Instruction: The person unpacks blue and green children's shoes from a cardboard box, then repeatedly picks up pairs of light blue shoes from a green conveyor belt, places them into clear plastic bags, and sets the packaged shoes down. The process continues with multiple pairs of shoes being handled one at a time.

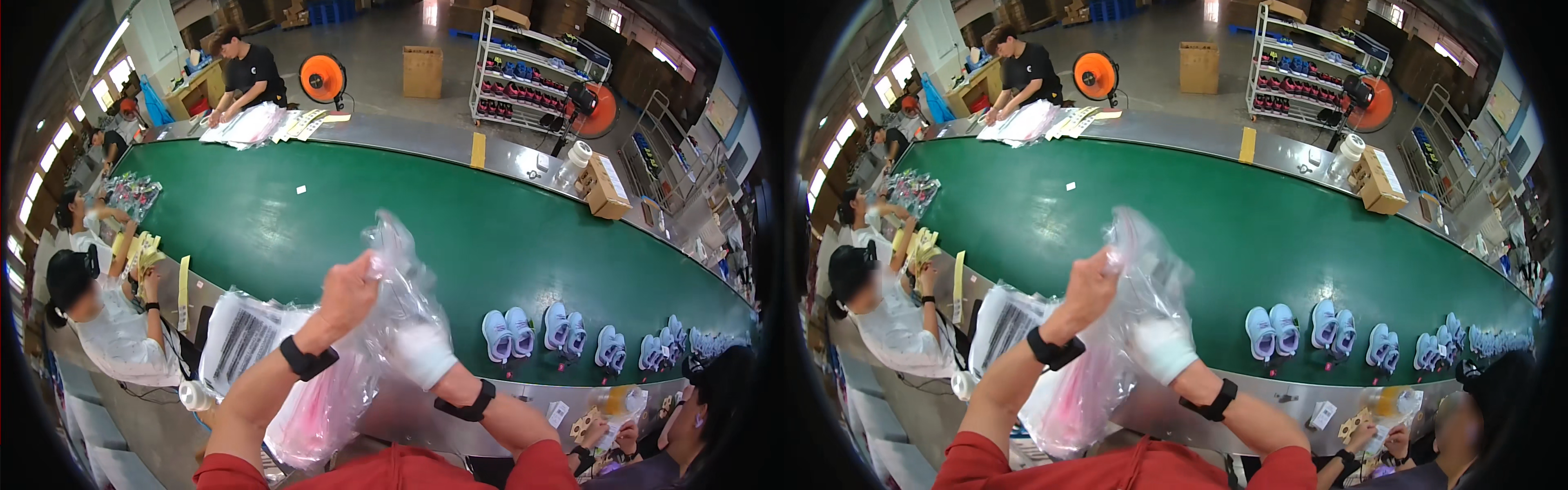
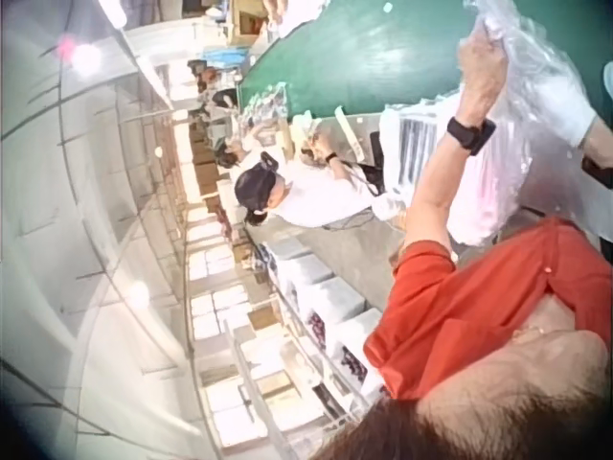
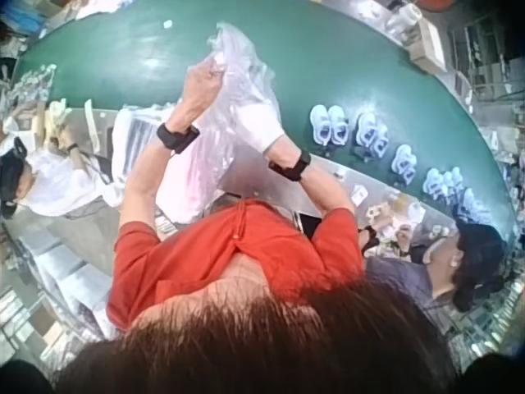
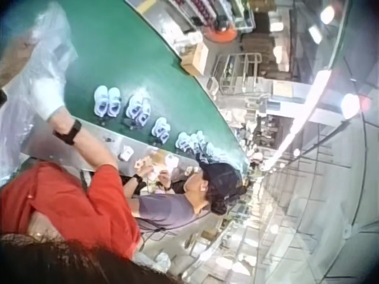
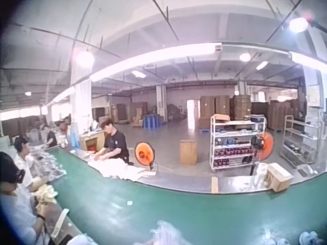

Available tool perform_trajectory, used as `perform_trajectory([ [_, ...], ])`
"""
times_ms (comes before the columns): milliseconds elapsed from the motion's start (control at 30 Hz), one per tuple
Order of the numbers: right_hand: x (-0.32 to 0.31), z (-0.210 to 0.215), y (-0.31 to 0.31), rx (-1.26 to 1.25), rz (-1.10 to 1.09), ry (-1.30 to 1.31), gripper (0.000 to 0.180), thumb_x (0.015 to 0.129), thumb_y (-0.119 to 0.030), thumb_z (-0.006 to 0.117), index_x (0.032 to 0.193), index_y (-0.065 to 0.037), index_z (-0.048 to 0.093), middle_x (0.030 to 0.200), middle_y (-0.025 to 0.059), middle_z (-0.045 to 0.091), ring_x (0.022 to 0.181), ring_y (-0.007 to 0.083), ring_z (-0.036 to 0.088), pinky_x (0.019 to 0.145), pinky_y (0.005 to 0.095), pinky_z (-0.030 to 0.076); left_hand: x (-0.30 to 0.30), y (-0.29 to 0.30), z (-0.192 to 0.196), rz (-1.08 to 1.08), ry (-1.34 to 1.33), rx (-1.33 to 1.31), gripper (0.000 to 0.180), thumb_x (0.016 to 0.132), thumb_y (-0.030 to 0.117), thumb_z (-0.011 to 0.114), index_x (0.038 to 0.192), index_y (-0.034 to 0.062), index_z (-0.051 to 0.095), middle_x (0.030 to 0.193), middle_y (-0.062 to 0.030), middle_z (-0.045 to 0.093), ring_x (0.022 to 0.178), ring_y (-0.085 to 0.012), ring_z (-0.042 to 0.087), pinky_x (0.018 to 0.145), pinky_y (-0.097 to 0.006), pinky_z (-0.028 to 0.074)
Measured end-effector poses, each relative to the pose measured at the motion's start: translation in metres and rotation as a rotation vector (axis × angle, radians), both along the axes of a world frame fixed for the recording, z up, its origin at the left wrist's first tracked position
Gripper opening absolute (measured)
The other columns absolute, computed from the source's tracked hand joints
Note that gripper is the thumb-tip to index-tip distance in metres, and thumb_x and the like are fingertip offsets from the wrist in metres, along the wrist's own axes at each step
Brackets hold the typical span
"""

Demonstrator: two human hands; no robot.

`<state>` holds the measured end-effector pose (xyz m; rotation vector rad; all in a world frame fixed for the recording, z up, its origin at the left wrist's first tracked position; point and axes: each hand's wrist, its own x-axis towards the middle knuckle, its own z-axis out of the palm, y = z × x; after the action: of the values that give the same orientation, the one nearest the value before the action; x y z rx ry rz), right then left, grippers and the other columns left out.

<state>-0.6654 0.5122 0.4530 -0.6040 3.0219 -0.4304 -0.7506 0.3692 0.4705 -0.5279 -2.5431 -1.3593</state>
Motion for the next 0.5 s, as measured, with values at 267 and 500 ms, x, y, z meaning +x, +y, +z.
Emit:
perform_trajectory([
  [267, -0.084, -0.047, 0.042, -0.841, -0.383, -0.149, 0.026, 0.086, -0.019, 0.059, 0.106, -0.003, 0.061, 0.078, 0.0069, 0.062, 0.071, 0.011, 0.059, 0.065, 0.0243, 0.047, -0.06, -0.088, 0.033, 0.149, 0.115, 0.056, 0.016, 0.086, 0.009, 0.056, 0.099, 0.0004, 0.06, 0.056, -0.0137, 0.043, 0.054, -0.0057, 0.038, 0.047, -0.028, 0.035],
  [500, -0.136, -0.199, -0.079, 0.053, -0.231, -0.346, 0.044, 0.072, -0.049, 0.066, 0.097, -0.012, 0.063, 0.091, 0.0181, 0.064, 0.083, 0.0316, 0.063, 0.068, 0.043, 0.048, -0.09, -0.131, -0.005, 0.264, 0.071, 0.051, 0.015, 0.087, 0.007, 0.056, 0.097, -0.0032, 0.061, 0.066, 0.0053, 0.047, 0.064, -0.0043, 0.039, 0.054, -0.023, 0.033],
])
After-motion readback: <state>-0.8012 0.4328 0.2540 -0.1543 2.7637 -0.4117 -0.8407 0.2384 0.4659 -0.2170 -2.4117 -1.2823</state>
